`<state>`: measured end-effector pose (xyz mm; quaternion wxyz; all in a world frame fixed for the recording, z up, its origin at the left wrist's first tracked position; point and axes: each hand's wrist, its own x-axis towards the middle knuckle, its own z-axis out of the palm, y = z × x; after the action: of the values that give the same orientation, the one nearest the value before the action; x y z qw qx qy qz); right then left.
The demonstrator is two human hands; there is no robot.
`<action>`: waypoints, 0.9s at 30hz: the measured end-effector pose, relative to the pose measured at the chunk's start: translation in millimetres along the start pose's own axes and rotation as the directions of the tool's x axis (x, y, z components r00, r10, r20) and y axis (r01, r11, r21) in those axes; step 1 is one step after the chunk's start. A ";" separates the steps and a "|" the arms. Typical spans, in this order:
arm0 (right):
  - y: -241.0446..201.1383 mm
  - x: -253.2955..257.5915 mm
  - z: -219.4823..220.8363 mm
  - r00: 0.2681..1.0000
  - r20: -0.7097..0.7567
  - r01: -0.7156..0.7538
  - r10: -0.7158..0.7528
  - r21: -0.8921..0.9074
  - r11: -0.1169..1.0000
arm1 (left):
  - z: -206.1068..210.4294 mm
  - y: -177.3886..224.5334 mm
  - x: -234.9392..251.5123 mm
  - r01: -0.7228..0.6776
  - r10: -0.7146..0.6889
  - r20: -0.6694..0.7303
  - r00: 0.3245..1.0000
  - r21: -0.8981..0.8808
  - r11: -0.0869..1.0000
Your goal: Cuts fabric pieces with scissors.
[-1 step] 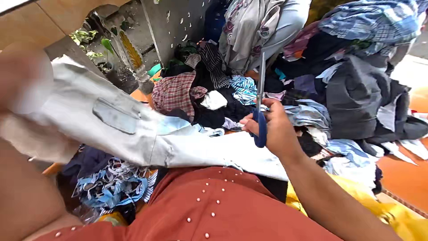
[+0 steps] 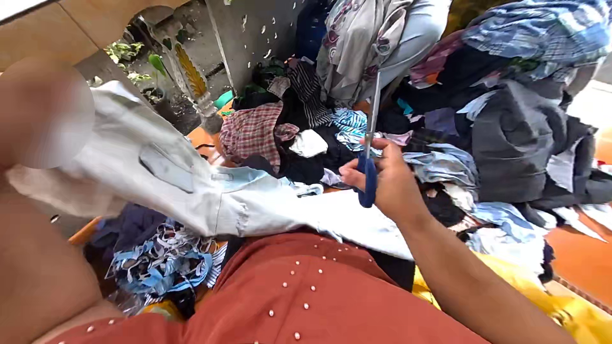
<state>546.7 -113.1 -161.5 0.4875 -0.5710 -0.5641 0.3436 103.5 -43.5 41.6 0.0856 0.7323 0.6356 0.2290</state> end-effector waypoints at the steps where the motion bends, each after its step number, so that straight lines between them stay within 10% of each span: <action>1: 0.1 9.4 8.9 1.000 0.027 0.015 -0.015 0.009 1.000 | 8.4 -3.5 -0.8 -0.099 0.094 -0.066 0.993 -0.074 0.992; 5: -0.3 52.5 57.7 0.982 0.190 -0.033 0.018 0.077 0.996 | 8.2 -30.7 0.5 -0.466 0.429 -0.198 0.881 -0.220 0.857; 13: 21.0 85.5 150.2 0.859 0.491 -0.058 -0.142 0.370 0.927 | -26.1 -86.6 -18.8 -0.716 0.601 -0.403 0.690 -0.261 0.647; 21: 12.8 61.5 113.1 0.896 0.442 -0.172 -0.034 0.416 0.893 | -14.3 -51.7 -16.4 -0.233 0.237 -0.020 0.971 -0.281 0.931; 24: 33.6 55.8 97.4 0.933 0.351 -0.207 0.078 0.349 0.914 | 28.0 -53.2 31.5 0.048 -0.022 0.167 0.986 -0.154 0.987; 27: 70.9 48.9 99.2 0.938 0.267 -0.223 0.220 -0.021 0.975 | 119.0 -72.7 85.3 0.039 -0.056 0.256 0.965 0.069 0.997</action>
<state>481.4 -40.5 -249.4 0.3678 -0.5770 -0.5553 0.4727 98.9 71.8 -74.2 0.1495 0.7427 0.6435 0.1094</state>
